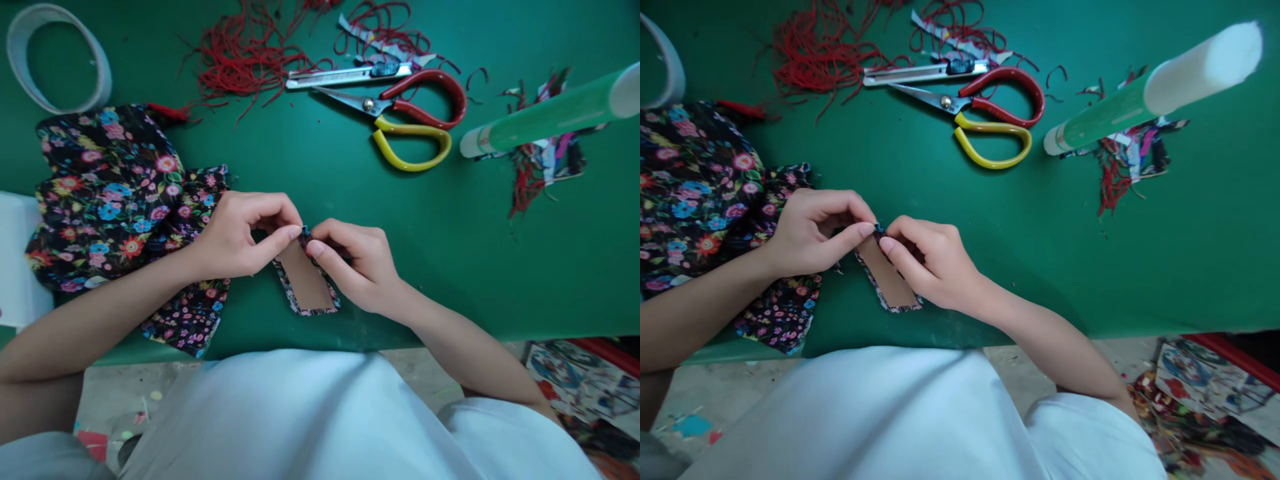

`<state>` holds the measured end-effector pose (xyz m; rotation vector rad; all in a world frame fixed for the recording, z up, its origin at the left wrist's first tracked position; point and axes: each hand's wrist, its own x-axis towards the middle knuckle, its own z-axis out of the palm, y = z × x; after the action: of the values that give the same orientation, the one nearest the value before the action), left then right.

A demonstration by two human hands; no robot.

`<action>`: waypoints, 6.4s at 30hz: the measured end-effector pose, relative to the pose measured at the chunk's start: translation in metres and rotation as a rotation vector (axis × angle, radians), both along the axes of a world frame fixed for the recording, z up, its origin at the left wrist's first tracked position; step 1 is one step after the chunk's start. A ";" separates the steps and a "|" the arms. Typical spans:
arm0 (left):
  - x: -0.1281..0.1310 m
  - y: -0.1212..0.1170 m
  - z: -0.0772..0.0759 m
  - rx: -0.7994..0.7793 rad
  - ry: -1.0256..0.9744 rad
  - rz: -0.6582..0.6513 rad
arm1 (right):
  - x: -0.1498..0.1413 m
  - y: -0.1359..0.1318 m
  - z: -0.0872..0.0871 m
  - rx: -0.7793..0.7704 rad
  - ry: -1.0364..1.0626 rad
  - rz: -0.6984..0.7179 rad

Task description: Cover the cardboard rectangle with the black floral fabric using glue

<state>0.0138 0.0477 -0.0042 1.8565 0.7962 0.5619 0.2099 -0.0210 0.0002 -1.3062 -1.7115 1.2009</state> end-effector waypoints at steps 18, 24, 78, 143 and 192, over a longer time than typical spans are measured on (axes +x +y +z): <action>-0.001 0.008 0.003 0.137 0.010 -0.169 | -0.001 0.000 -0.005 0.210 -0.057 0.115; -0.001 0.007 0.003 0.175 0.058 -0.270 | -0.001 0.000 -0.007 0.236 -0.068 0.152; -0.006 0.014 0.004 -0.088 -0.084 -0.355 | 0.004 -0.003 -0.006 -0.188 0.458 -0.176; 0.003 -0.016 -0.007 0.587 0.212 0.006 | -0.014 -0.010 -0.014 0.527 -0.298 -0.246; 0.000 0.001 -0.002 0.221 0.055 -0.170 | -0.002 -0.001 -0.007 0.305 -0.144 -0.144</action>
<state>0.0134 0.0482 -0.0058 2.1270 0.6232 0.5080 0.2079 -0.0221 -0.0071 -1.3250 -1.7855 0.7450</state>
